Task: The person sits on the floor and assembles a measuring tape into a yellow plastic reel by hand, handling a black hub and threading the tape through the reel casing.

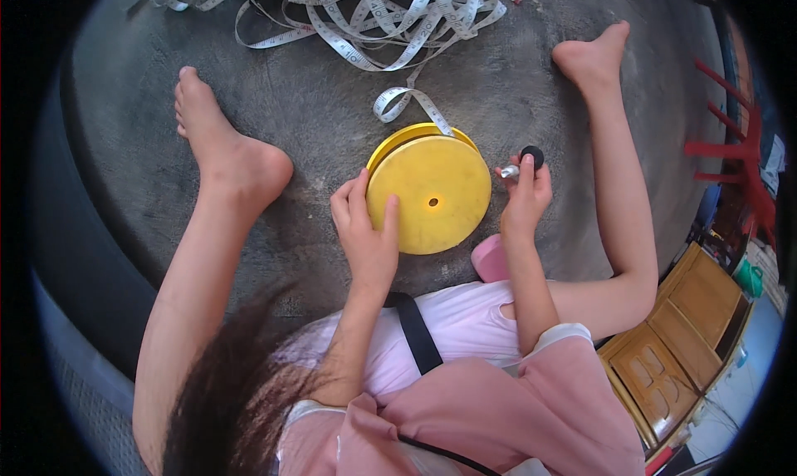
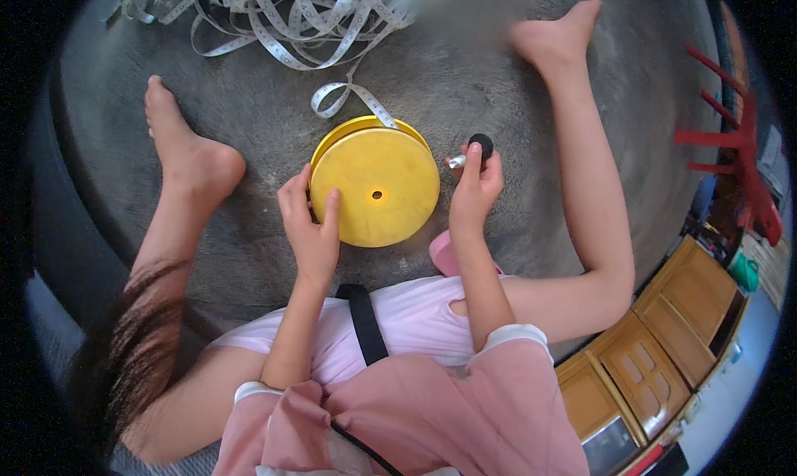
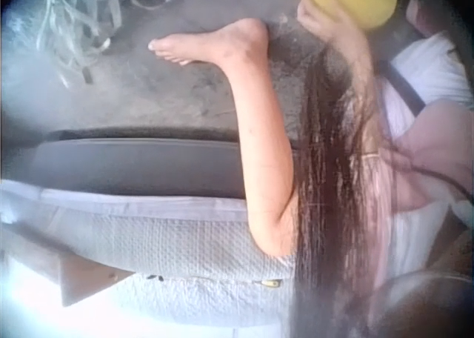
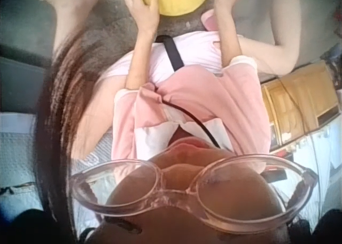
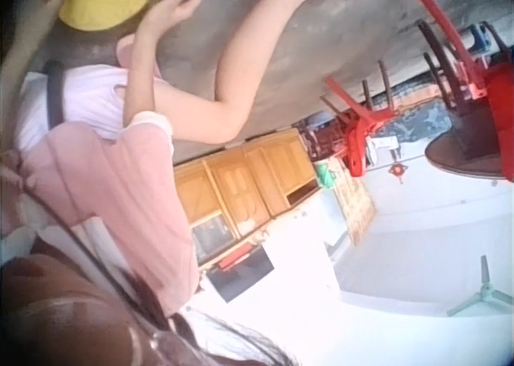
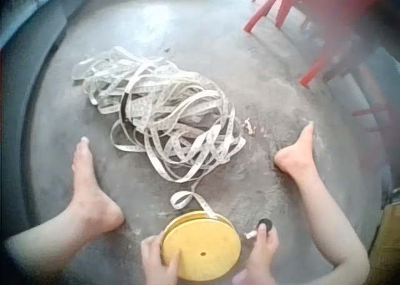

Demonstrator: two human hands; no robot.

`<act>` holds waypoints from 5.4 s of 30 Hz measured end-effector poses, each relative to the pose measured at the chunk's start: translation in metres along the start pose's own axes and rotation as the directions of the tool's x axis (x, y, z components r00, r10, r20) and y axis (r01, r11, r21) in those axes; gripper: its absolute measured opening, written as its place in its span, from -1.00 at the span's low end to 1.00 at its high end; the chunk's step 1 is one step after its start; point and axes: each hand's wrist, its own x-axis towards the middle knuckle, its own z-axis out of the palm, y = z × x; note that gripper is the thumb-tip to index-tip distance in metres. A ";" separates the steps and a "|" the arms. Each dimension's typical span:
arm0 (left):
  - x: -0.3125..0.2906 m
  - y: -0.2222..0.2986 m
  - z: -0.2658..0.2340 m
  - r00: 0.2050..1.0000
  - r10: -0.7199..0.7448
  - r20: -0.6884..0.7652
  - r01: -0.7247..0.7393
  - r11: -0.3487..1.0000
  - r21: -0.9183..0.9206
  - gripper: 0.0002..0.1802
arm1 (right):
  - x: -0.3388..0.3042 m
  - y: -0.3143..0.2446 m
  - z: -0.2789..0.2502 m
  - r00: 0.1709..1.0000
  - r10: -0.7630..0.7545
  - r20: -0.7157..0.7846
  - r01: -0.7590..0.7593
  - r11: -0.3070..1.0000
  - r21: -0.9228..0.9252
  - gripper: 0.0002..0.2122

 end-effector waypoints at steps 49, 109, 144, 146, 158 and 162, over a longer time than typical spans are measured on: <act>-0.006 0.040 -0.041 0.992 -0.037 -0.117 -0.034 0.834 -0.551 -0.58 | -0.029 -0.080 0.003 0.972 -0.095 0.216 0.058 0.983 0.172 -0.86; 0.030 0.019 -0.020 0.952 0.216 0.215 -0.221 0.975 0.001 -0.68 | -0.032 -0.006 0.005 0.954 -0.088 0.288 0.165 0.953 -0.255 -0.90; -0.042 0.030 0.000 0.627 0.760 -0.172 -0.744 0.649 0.157 -0.34 | -0.076 -0.035 -0.026 0.725 -0.255 0.640 0.245 0.964 0.107 -0.92; -0.039 0.026 -0.002 0.603 0.786 -0.140 -0.771 0.618 0.154 -0.32 | -0.076 -0.035 -0.026 0.716 -0.256 0.649 0.257 0.962 0.096 -0.91; -0.036 0.019 -0.012 0.620 0.768 -0.159 -0.776 0.631 0.024 -0.36 | 0.027 -0.028 -0.031 0.805 -0.185 0.563 0.544 0.608 -0.578 -0.76; -0.041 0.023 -0.024 0.625 0.776 -0.085 -0.774 0.630 0.062 -0.39 | 0.007 -0.050 -0.017 0.747 -0.128 0.652 0.658 0.005 -0.753 -0.76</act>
